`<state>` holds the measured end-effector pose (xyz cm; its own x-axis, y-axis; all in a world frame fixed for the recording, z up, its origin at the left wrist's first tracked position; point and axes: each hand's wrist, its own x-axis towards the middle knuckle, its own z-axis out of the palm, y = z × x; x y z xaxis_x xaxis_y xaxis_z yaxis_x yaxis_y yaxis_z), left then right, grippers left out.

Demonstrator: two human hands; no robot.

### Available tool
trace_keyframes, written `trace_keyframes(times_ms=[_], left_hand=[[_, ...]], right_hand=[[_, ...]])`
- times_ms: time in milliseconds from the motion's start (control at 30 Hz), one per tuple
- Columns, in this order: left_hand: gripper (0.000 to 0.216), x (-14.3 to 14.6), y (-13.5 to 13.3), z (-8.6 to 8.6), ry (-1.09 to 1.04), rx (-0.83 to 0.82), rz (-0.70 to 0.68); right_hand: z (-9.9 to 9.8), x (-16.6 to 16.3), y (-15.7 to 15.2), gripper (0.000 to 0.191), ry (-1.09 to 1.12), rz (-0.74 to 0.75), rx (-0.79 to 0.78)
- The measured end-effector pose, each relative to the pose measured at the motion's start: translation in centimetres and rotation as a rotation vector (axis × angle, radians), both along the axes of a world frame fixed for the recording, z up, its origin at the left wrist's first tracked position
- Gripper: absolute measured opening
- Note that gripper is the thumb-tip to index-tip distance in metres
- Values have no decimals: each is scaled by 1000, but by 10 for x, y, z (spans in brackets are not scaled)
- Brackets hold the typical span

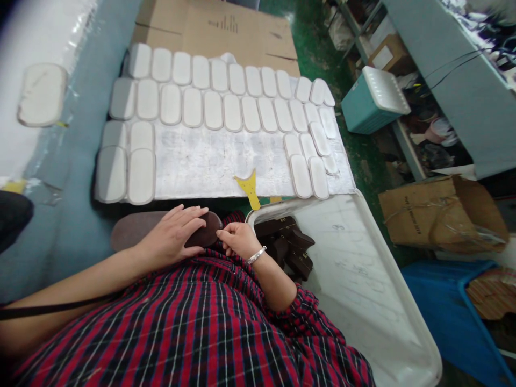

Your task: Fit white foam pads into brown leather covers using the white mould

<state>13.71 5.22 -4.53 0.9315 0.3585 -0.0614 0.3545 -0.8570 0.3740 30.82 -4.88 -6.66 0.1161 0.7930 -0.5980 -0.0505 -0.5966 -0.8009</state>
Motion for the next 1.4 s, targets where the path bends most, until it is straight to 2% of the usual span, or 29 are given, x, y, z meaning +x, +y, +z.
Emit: trace_keyframes(times_ms=[200,400,633,800,900,1000,1067,1100,1167,1233,1267,1300,1367,1400], left_hand=[[38,-20,-3,-4,-116,59,-111],[26,-49,-7,-16,-231,93,-80],[25,-46,-11,-12,-267,164,-171],[24,-42,-11,-11,-285,167,-208],[23,-38,-11,-10,-286,141,-191],[22,-45,-7,-6,-331,48,-182],[24,-62,-1,-4,-440,-20,-52],[26,-74,3,-5,-500,-44,96],[39,-103,12,-10,-566,-110,499],[59,-131,17,-21,-567,-300,823],[68,-142,18,-28,-555,-448,897],[73,-150,18,-35,-544,-616,910],[74,-157,14,-48,-537,-911,843],[71,-157,11,-52,-538,-1010,804]], right_hand=[[4,-4,-4,24,-60,-2,-3],[6,-7,-5,27,-30,-21,-18],[9,-18,-5,33,-132,-91,3],[6,-25,-3,31,-246,-116,-10],[4,-23,-1,30,-267,-67,-28],[8,-15,-1,31,-355,92,-56],[14,-10,0,31,-588,222,-12],[17,-9,2,30,-755,257,46],[23,-10,7,30,-1071,270,238],[25,-20,16,44,-1245,309,465],[24,-28,21,53,-1278,371,563],[23,-38,27,60,-1291,455,635],[18,-60,38,68,-1293,631,694],[16,-71,43,69,-1288,702,699]])
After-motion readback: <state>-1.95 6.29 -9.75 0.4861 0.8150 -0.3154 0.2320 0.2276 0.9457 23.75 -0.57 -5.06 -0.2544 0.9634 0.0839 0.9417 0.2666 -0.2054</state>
